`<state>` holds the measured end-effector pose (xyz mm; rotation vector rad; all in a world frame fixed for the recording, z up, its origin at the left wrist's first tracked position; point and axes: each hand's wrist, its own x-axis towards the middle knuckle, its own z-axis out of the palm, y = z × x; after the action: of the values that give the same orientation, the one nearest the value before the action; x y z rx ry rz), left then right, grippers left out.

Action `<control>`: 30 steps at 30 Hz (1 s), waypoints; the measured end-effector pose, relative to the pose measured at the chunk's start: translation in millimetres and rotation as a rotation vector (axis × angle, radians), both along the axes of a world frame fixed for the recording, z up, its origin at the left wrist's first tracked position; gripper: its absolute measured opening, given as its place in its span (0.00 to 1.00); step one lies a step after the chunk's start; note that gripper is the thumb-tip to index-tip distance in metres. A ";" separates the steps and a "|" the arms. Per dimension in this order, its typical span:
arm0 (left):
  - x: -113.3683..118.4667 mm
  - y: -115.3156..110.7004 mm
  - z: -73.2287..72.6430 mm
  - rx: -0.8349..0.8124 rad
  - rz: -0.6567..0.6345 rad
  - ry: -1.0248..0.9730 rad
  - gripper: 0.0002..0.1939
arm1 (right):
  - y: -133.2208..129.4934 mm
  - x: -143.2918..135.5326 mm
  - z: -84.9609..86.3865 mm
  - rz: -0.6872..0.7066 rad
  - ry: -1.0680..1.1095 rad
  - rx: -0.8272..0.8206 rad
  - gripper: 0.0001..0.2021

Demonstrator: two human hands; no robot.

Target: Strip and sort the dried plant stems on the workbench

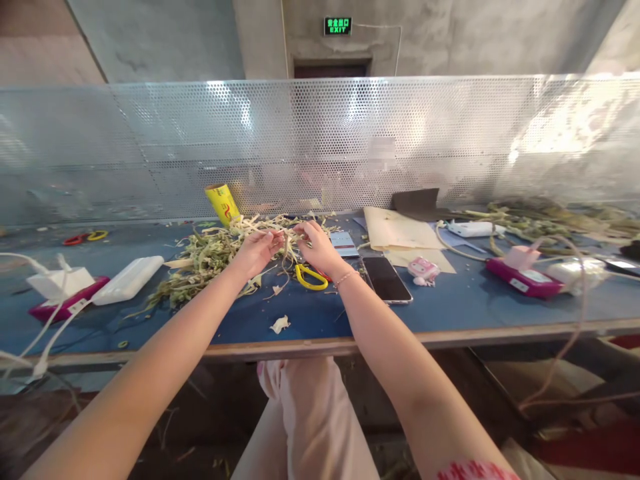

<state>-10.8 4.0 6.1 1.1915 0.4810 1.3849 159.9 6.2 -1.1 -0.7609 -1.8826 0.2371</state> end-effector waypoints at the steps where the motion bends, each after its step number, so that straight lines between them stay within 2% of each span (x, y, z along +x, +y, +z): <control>1: -0.9 1.8 -0.5 -0.009 0.009 -0.009 0.09 | 0.0 -0.4 -0.2 0.014 0.024 -0.025 0.11; 5: -2.3 5.7 -1.6 -0.032 0.052 -0.024 0.10 | -1.1 -2.7 -0.6 0.112 0.094 -0.121 0.14; 10: -0.2 1.3 0.1 -0.031 0.094 0.002 0.10 | -3.3 -5.7 -1.2 0.065 0.175 -0.146 0.12; 12: 0.8 -1.0 0.6 -0.033 0.100 0.024 0.11 | -2.3 -7.4 -2.8 0.089 0.177 -0.198 0.10; 16: 2.9 -4.3 0.5 -0.026 0.066 0.131 0.12 | 1.8 -9.9 -7.3 0.145 0.146 -0.245 0.08; 22: 4.0 -7.8 1.4 -0.028 -0.043 0.230 0.16 | 3.4 -9.3 -9.2 0.115 0.146 -0.256 0.18; 24: 2.6 -8.3 1.5 -0.011 -0.072 0.227 0.13 | 2.6 -10.3 -8.9 0.177 0.156 -0.318 0.19; 27: 0.7 -8.3 1.7 0.025 -0.086 0.171 0.10 | 1.2 -13.1 -8.1 0.334 0.226 -0.470 0.15; 30: 0.3 -7.6 2.0 0.018 -0.075 0.109 0.09 | 1.1 -14.9 -7.3 0.390 0.250 -0.518 0.09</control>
<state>-10.5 -3.6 8.1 1.2914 0.4959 1.2674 145.0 7.2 -8.4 -0.6537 -1.7280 1.0475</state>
